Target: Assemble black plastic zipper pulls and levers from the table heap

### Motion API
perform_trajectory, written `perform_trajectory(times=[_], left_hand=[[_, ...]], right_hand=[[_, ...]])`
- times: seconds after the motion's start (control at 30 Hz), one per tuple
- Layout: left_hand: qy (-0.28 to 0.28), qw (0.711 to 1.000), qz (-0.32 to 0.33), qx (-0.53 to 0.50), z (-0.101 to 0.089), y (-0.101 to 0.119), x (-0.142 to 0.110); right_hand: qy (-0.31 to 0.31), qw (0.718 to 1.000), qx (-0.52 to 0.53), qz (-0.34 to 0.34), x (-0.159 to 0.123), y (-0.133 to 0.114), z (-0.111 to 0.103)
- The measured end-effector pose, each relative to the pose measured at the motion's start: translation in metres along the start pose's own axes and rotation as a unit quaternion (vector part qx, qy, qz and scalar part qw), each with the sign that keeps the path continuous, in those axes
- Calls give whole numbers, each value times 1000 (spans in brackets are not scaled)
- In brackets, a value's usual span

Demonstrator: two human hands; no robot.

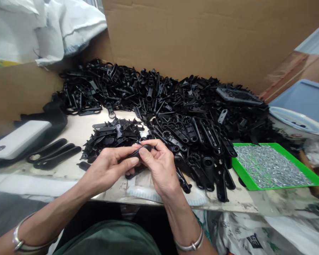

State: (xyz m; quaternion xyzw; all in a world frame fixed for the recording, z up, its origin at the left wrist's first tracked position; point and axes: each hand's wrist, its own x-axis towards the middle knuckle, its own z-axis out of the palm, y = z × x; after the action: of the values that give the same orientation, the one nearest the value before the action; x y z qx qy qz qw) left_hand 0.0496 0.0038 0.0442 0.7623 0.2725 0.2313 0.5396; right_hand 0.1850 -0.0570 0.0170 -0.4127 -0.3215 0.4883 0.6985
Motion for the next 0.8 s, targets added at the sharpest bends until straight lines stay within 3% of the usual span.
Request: perform_trajectory(times=[0.13, 0.23, 0.33, 0.5, 0.7, 0.8], left_hand=[[17, 1000, -18, -12, 0, -4, 5], [28, 999, -41, 3, -1, -4, 7], [28, 992, -57, -110, -1, -3, 7], [68, 967, -41, -243, 6, -4, 5], [91, 986, -13, -136, 6, -4, 1], [77, 978, -21, -192, 2, -1, -1]], right_hand=[[30, 995, -84, -51, 5, -3, 0], [4, 999, -51, 0, 11, -5, -1], [-33, 999, -7, 36, 13, -7, 0], [-7, 1000, -4, 10, 7, -8, 4], [22, 983, -175, -57, 1, -15, 6], [21, 967, -238, -85, -3, -19, 5]])
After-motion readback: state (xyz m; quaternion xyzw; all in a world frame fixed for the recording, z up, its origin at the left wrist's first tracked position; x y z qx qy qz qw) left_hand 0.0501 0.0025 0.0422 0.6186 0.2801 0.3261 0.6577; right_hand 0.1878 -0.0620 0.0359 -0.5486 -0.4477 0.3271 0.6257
